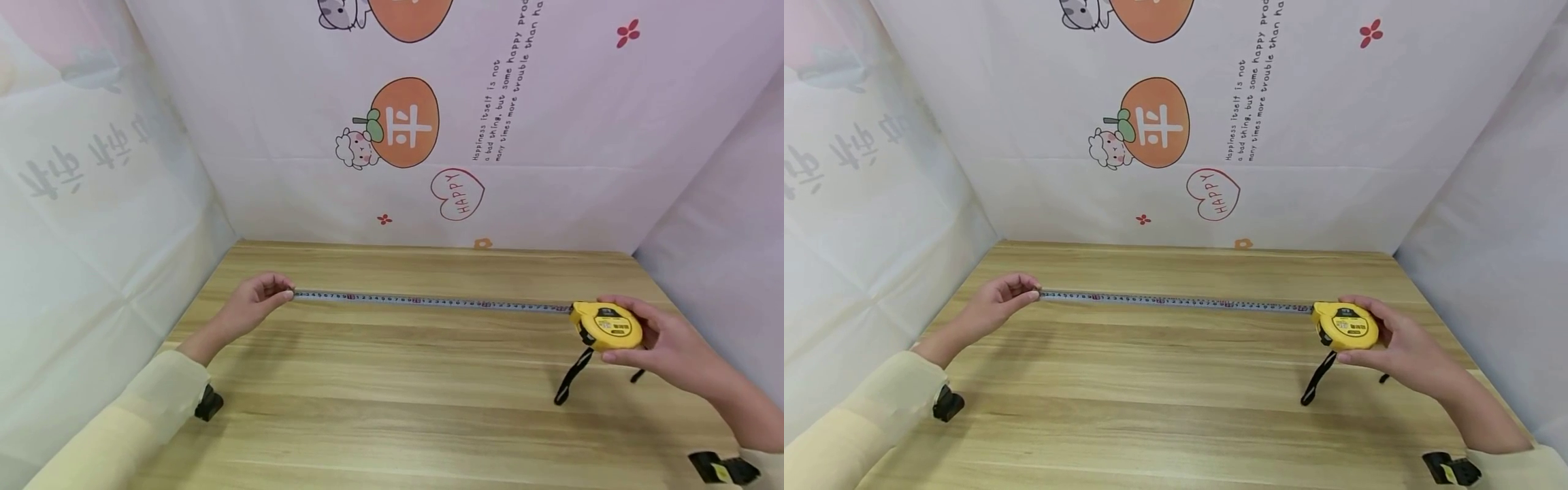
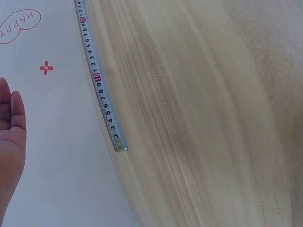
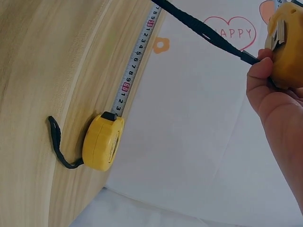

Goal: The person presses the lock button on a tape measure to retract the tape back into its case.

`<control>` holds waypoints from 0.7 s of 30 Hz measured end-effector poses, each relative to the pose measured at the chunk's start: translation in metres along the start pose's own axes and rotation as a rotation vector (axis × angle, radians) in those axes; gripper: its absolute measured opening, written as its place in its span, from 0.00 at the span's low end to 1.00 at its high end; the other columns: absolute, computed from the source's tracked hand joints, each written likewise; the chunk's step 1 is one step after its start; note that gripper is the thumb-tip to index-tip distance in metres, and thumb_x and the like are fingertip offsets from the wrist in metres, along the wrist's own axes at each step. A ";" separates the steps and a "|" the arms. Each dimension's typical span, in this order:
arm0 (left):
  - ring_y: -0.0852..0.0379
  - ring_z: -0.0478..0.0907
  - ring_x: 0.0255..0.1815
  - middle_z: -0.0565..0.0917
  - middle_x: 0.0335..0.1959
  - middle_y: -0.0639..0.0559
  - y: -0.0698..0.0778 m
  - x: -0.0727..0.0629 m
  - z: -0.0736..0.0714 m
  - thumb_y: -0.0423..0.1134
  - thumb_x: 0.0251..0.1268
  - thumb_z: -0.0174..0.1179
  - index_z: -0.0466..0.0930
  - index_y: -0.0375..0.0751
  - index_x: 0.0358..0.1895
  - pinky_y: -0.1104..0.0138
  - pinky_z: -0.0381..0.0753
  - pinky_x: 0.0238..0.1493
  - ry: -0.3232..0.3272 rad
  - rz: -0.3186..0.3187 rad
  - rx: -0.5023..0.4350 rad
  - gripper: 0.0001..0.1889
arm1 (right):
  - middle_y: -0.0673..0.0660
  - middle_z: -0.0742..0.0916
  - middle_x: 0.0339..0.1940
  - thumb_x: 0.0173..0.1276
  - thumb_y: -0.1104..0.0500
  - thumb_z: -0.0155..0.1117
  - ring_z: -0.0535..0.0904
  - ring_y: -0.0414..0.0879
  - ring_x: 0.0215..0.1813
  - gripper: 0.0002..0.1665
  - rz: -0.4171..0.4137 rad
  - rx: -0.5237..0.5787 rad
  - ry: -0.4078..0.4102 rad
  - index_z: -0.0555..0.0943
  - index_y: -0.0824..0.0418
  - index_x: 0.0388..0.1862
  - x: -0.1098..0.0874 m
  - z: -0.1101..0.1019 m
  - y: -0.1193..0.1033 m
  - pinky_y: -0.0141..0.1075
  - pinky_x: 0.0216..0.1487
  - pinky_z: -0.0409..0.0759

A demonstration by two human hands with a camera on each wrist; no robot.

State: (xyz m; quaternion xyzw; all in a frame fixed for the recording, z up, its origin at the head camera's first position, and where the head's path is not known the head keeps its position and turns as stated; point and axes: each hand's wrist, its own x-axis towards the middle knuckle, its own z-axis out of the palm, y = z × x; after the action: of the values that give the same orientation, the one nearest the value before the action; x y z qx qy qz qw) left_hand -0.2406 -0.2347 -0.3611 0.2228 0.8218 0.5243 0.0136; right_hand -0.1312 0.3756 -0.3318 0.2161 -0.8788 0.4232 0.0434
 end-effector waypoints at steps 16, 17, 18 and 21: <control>0.57 0.78 0.38 0.79 0.42 0.33 0.001 0.004 0.005 0.35 0.72 0.56 0.75 0.29 0.48 0.69 0.79 0.40 -0.011 0.018 -0.004 0.11 | 0.43 0.73 0.61 0.57 0.82 0.64 0.77 0.34 0.54 0.46 -0.065 0.094 -0.085 0.60 0.62 0.73 0.004 0.003 0.005 0.28 0.45 0.79; 0.57 0.78 0.38 0.79 0.42 0.34 0.001 0.004 0.005 0.35 0.72 0.56 0.76 0.29 0.48 0.69 0.79 0.40 -0.011 0.020 -0.003 0.11 | 0.44 0.73 0.62 0.57 0.82 0.63 0.77 0.34 0.54 0.47 -0.072 0.105 -0.095 0.60 0.60 0.73 0.005 0.003 0.005 0.28 0.45 0.79; 0.57 0.78 0.38 0.79 0.42 0.35 0.001 0.004 0.005 0.35 0.72 0.56 0.76 0.29 0.48 0.69 0.79 0.40 -0.011 0.021 -0.003 0.11 | 0.44 0.73 0.62 0.58 0.82 0.62 0.77 0.34 0.55 0.47 -0.080 0.119 -0.104 0.60 0.60 0.73 0.006 0.003 0.005 0.27 0.46 0.79; 0.57 0.78 0.39 0.79 0.42 0.36 0.001 0.004 0.006 0.36 0.72 0.56 0.75 0.29 0.49 0.69 0.79 0.41 -0.013 0.019 -0.006 0.11 | 0.45 0.73 0.63 0.58 0.83 0.61 0.76 0.35 0.56 0.47 -0.102 0.143 -0.122 0.59 0.60 0.74 0.008 0.003 0.004 0.27 0.48 0.78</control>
State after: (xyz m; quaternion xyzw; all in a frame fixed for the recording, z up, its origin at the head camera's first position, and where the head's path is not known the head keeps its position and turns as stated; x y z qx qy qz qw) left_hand -0.2426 -0.2278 -0.3621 0.2339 0.8178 0.5256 0.0144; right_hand -0.1396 0.3732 -0.3348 0.2883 -0.8353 0.4681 -0.0041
